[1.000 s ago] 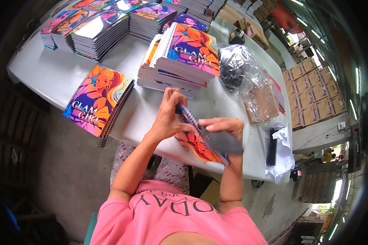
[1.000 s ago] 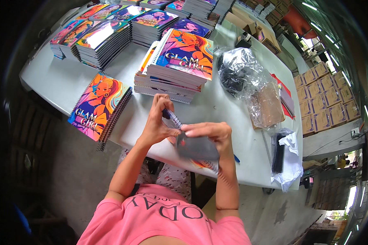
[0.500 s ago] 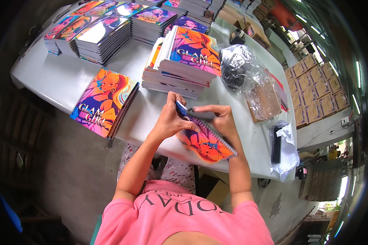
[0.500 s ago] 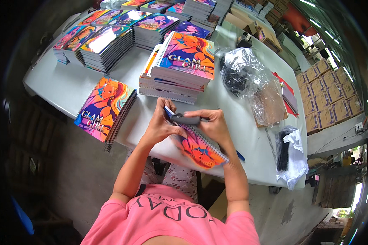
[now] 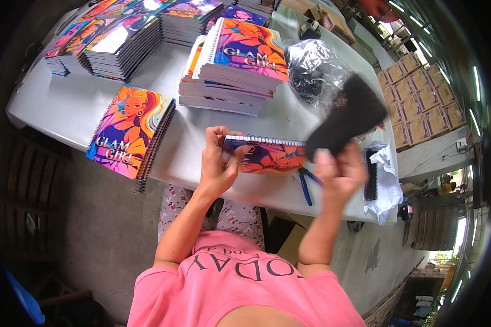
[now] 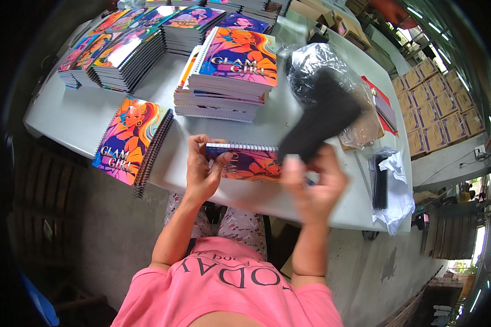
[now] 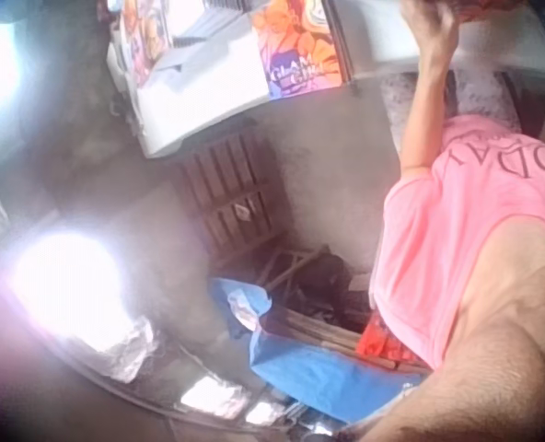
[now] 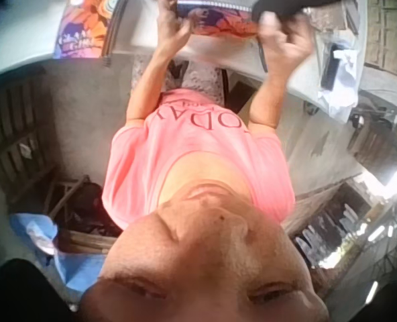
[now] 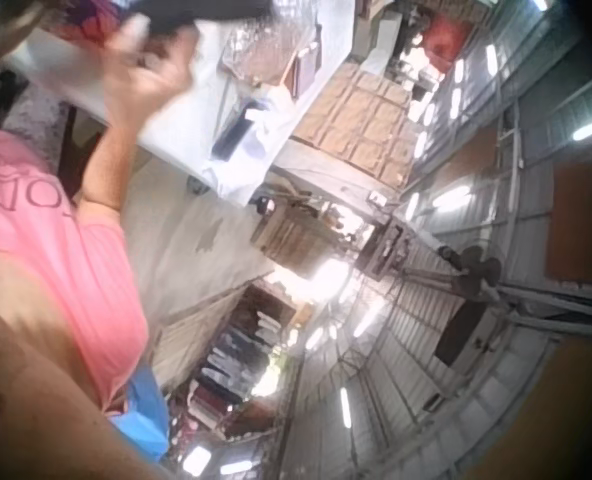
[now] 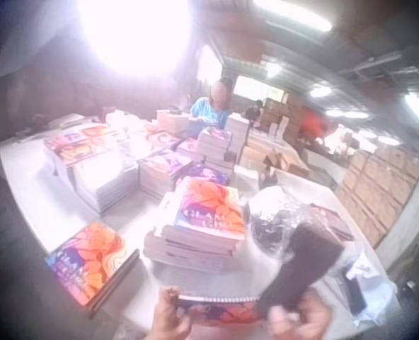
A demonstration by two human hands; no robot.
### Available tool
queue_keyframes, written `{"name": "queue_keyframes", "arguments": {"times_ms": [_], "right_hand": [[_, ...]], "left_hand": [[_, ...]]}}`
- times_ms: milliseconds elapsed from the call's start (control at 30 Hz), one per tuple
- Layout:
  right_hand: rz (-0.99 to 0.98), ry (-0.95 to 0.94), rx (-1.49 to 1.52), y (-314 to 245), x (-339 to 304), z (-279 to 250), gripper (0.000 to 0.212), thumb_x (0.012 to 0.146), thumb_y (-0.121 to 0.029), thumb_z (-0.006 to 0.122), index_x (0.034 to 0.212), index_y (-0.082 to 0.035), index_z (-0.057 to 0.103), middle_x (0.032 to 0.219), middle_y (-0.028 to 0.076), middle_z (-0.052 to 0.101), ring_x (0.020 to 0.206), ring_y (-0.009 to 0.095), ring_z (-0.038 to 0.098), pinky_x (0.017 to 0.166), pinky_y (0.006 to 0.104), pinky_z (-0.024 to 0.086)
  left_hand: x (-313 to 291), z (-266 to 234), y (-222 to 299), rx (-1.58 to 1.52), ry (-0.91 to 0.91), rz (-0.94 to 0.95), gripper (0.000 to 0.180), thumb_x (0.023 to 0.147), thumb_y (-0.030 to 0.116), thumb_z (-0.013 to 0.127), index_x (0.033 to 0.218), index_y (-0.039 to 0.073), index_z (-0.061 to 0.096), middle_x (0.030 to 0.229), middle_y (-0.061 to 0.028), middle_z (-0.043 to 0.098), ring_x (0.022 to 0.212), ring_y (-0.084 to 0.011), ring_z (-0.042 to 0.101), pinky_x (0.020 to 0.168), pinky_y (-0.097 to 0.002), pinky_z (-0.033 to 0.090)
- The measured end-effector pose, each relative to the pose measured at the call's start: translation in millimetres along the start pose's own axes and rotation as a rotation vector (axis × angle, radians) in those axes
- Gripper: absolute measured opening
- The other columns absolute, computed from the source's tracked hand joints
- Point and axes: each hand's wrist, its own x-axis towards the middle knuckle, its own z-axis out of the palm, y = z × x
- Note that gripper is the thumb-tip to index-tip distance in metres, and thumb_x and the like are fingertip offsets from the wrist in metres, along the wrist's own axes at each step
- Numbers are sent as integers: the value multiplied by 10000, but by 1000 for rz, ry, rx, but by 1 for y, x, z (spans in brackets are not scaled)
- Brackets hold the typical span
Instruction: The person uses pliers and a handheld tool to trim and bend the ends of the spiral wire on notebooks before placing them onto stacks on a table.
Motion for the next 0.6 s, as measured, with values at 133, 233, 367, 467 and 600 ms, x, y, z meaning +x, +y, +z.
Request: {"name": "queue_keyframes", "arguments": {"times_ms": [133, 233, 367, 467, 600], "right_hand": [[-451, -4, -642, 53, -31, 52, 591, 680, -97, 630, 1230, 65, 489, 593, 90, 575, 421, 202, 549, 429, 334, 467], [-410, -177, -634, 71, -74, 51, 610, 686, -105, 630, 1256, 53, 481, 646, 128, 595, 429, 195, 545, 443, 315, 471], [33, -199, 193, 30, -87, -10, 633, 621, -4, 567, 1242, 75, 470, 1070, 157, 589, 871, 182, 606, 740, 327, 512], [-146, -195, 391, 30, -36, -84, 611, 684, -125, 524, 1268, 33, 437, 1207, 191, 491, 1108, 296, 506, 948, 428, 431], [1, 26, 589, 59, 33, -87, 499, 715, -80, 535, 1208, -19, 481, 1165, 160, 528, 1109, 274, 512, 952, 426, 414]], "left_hand": [[-2, 2, -5, -22, 14, 78, 382, 805, -1, 670, 991, 32, 338, 909, -147, 620, 808, -154, 606, 714, -265, 494], [4, -5, -10, -121, -25, 18, 399, 814, -1, 662, 1042, 50, 339, 945, -112, 556, 845, -131, 550, 722, -246, 477], [15, -28, 1, -138, -240, 1, 390, 834, 20, 643, 1118, 58, 379, 947, -66, 514, 840, -108, 498, 712, -226, 438], [22, -42, -16, 57, -349, 174, 356, 844, 61, 639, 1130, 60, 426, 975, -40, 458, 867, -114, 445, 772, -254, 384], [21, -27, -10, -129, -329, 70, 450, 812, 86, 671, 1165, 66, 393, 1012, -46, 420, 908, -127, 423, 814, -265, 358]]}}
